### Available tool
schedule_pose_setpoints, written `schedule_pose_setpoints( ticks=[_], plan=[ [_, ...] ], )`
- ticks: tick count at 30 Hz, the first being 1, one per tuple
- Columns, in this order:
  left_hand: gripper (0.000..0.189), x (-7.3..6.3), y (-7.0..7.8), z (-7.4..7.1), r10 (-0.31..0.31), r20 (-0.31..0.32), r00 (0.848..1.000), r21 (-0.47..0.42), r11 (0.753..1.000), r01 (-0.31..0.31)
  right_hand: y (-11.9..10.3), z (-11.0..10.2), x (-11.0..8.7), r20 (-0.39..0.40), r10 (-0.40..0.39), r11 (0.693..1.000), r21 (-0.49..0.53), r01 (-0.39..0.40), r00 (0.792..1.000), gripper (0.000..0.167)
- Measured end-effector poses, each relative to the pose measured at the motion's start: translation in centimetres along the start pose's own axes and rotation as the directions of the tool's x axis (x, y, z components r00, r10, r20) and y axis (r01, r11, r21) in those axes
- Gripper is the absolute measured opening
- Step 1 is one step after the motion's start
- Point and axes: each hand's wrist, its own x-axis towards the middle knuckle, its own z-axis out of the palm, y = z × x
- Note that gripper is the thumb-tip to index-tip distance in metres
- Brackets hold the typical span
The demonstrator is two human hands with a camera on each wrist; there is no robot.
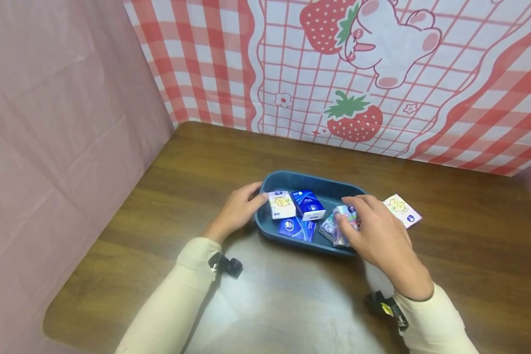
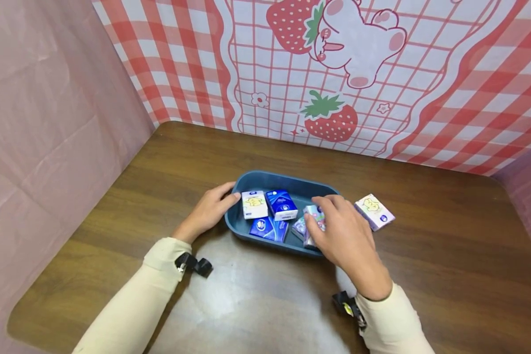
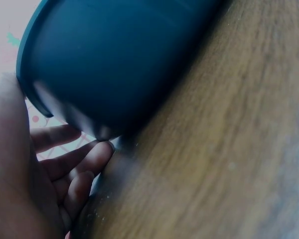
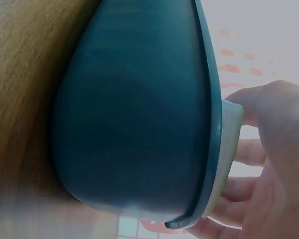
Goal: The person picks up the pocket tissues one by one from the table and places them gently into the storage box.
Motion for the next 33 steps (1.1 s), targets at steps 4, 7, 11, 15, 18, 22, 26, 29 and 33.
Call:
schedule_pose_setpoints(
  ticks=[4,7,11,15,18,22,26,29,33],
  plan=[
    [0.055,-0.1,-0.1,0.1,0.001,-0.001,1.000,-0.003,1.000,-0.001,0.2,0.0,0.0,-0.009,-0.009,1.000,0.020,0.009,1.000,0.044],
    [0.055,-0.1,-0.1,0.1,-0.001,0.001,1.000,-0.001,1.000,0.001,0.4,-0.1,0.0,-0.011,-0.006,1.000,0.031,0.007,1.000,0.046],
    [0.055,0.0,-0.1,0.1,-0.002,0.001,1.000,0.005,1.000,0.002,0.9,-0.4,0.0,-0.033,0.018,0.999,0.042,-0.017,0.999,0.047],
    [0.054,0.0,-0.1,0.1,0.003,-0.005,1.000,0.004,1.000,-0.003,1.6,-0.7,0.0,-0.056,0.044,0.998,0.050,-0.041,0.997,0.046],
    [0.054,0.0,-0.1,0.1,0.003,-0.006,1.000,0.003,1.000,-0.003,2.0,-0.8,-0.1,-0.052,0.063,0.997,0.047,-0.061,0.997,0.045],
    [0.054,0.0,0.0,0.1,-0.002,-0.004,1.000,0.003,1.000,0.002,2.6,-0.8,-0.2,-0.044,0.072,0.997,0.034,-0.071,0.996,0.044],
    [0.055,-0.1,0.1,0.0,-0.003,-0.001,1.000,0.002,1.000,0.003,3.1,-0.7,-0.3,-0.042,0.077,0.996,0.036,-0.076,0.996,0.044],
    [0.054,-0.1,0.1,0.0,-0.004,-0.003,1.000,0.001,1.000,0.004,3.3,-0.7,-0.4,-0.051,0.077,0.996,0.046,-0.074,0.996,0.044],
    [0.054,-0.1,0.1,0.0,-0.005,-0.003,1.000,-0.001,1.000,0.005,3.5,-0.6,-0.5,-0.074,0.069,0.996,0.055,-0.065,0.995,0.042]
  ],
)
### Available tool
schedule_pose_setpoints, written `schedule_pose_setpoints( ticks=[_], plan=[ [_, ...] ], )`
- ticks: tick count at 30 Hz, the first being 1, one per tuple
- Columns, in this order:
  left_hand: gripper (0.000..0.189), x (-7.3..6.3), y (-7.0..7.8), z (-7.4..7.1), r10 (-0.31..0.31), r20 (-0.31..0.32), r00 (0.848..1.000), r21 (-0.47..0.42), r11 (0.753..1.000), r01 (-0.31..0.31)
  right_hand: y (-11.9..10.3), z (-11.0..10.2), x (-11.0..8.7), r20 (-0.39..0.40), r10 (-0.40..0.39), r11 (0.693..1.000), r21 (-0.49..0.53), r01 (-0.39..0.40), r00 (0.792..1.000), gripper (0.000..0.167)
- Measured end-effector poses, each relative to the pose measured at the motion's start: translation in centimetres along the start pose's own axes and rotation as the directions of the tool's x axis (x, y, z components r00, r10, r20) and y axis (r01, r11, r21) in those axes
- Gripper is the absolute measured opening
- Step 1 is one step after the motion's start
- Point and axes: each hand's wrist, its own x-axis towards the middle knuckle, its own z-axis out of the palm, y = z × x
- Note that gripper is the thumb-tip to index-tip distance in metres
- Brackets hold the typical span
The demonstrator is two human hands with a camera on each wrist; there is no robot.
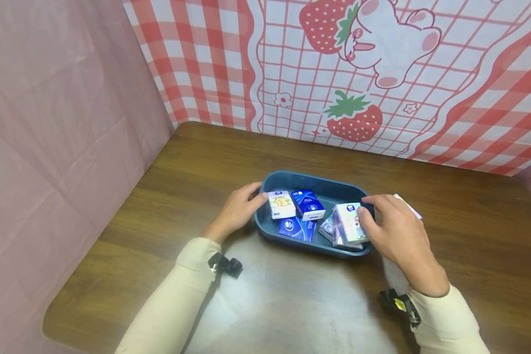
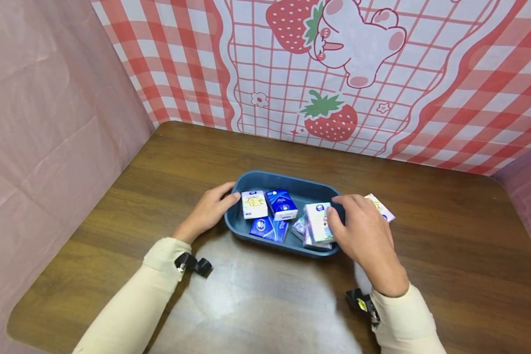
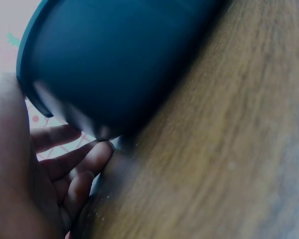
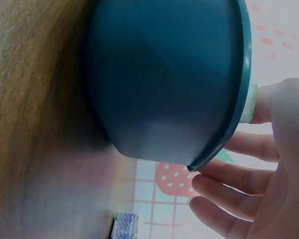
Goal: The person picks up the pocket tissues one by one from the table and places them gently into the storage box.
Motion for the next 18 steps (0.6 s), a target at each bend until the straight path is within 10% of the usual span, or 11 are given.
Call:
schedule_pose_setpoints(
  ticks=[18],
  plan=[
    [0.054,0.1,-0.3,0.1,0.009,0.002,1.000,-0.006,1.000,-0.009,1.2,0.2,0.1,-0.035,0.014,1.000,0.016,-0.014,0.999,0.039]
  ],
)
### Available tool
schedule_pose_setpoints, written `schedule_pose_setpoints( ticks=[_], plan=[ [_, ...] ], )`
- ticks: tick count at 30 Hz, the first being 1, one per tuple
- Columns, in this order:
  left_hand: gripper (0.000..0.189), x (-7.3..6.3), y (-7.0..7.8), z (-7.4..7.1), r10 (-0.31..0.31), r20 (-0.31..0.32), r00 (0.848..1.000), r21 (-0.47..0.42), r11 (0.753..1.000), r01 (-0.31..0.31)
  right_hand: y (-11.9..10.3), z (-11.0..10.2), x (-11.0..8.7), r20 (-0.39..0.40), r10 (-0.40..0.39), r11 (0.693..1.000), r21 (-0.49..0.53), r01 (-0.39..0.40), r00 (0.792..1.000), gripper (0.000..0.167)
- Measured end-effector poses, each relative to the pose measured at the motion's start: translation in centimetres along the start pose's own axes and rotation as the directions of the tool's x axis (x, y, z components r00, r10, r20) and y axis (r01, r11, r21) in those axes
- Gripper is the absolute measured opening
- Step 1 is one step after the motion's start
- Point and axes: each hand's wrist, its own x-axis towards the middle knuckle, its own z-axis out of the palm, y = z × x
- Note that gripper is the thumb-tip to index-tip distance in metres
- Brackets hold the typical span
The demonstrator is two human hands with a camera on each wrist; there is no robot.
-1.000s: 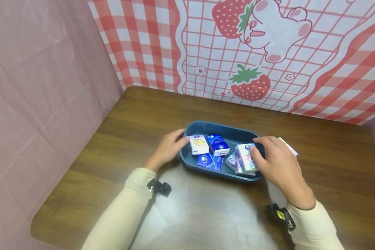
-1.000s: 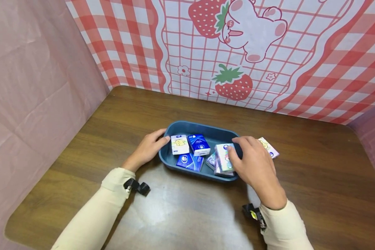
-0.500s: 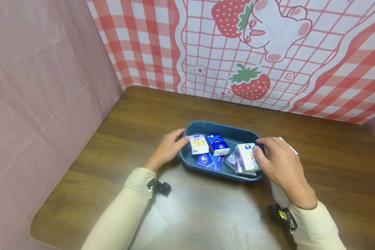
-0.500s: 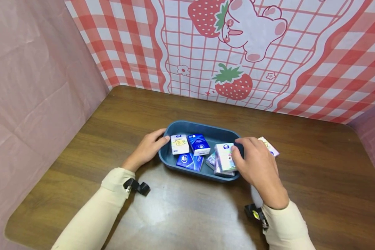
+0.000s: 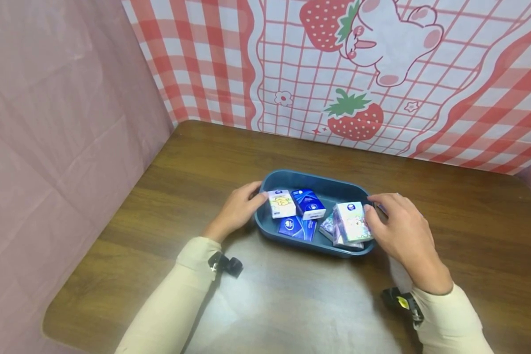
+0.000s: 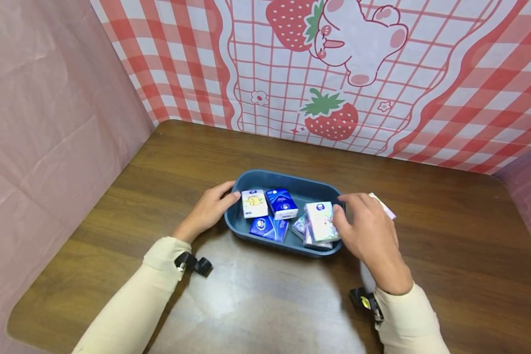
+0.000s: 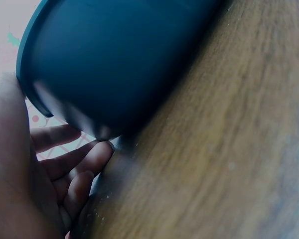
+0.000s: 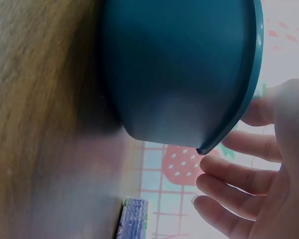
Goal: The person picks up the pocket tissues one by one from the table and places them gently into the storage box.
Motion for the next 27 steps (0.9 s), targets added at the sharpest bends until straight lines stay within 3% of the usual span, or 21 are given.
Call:
schedule_pose_setpoints(
  ticks=[15,27],
  plan=[
    [0.054,0.0,-0.1,0.0,0.000,0.006,1.000,0.001,1.000,0.000,1.2,0.1,0.3,-0.027,0.013,1.000,-0.023,-0.013,1.000,0.027],
    [0.054,0.1,0.0,0.0,0.000,0.002,1.000,0.008,1.000,0.000,2.8,-0.1,0.5,0.019,0.055,0.998,-0.030,-0.054,0.998,0.028]
  ],
)
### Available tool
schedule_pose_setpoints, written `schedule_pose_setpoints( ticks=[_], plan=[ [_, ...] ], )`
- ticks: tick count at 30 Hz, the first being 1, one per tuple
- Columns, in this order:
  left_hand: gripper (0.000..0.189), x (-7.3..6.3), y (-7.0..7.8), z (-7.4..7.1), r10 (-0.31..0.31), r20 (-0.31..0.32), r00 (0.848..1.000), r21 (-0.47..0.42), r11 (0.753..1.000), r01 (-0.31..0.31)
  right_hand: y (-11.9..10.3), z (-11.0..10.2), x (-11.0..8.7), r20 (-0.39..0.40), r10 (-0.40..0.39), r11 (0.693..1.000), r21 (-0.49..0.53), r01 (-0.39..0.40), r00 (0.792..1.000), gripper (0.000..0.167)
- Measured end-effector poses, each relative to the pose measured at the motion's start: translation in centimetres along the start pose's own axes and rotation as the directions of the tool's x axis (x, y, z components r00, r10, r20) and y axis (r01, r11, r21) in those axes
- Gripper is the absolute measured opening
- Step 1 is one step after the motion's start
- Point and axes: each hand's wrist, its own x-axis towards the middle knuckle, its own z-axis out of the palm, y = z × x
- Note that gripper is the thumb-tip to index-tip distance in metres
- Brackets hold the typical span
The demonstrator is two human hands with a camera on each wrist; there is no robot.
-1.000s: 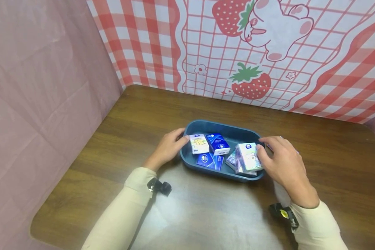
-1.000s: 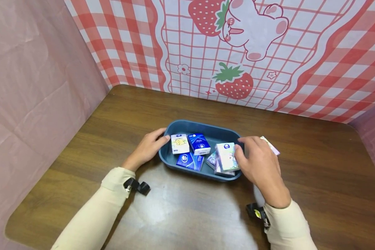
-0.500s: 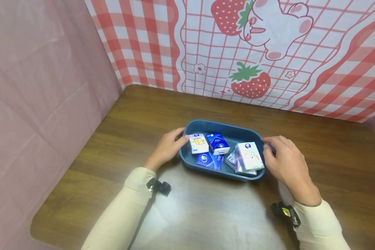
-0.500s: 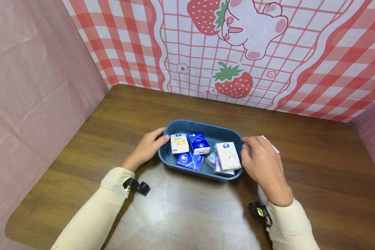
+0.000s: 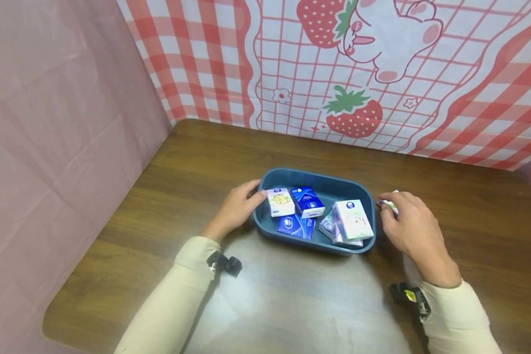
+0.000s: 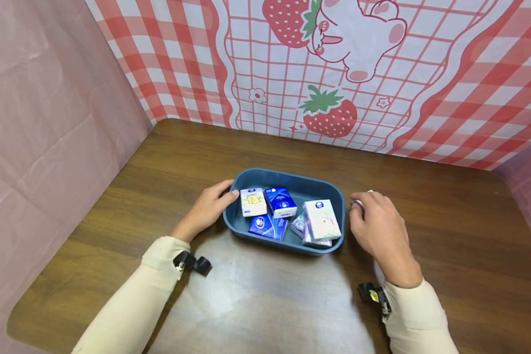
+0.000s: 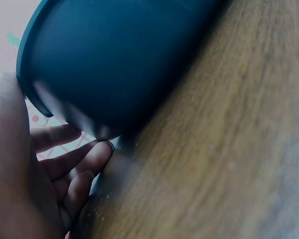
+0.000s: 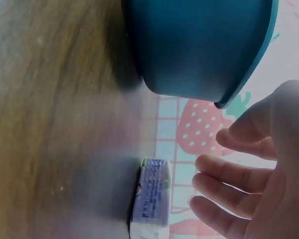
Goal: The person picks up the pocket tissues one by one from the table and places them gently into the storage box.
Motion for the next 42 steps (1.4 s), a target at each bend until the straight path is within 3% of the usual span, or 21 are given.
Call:
schedule_pose_setpoints(
  ticks=[18,30,42],
  plan=[
    [0.053,0.4,0.0,0.1,0.000,0.001,1.000,-0.004,1.000,0.000,1.5,0.4,0.3,0.071,0.022,1.000,-0.024,-0.021,0.997,0.033],
    [0.054,0.2,-0.1,0.1,0.000,0.000,1.000,-0.011,1.000,0.000,2.4,0.5,0.4,0.058,0.019,1.000,-0.023,-0.017,0.998,0.033],
    [0.052,0.1,0.1,0.0,-0.016,-0.001,1.000,-0.012,1.000,0.016,2.8,0.6,0.8,0.092,0.038,0.999,-0.033,-0.035,0.995,0.034]
  ],
)
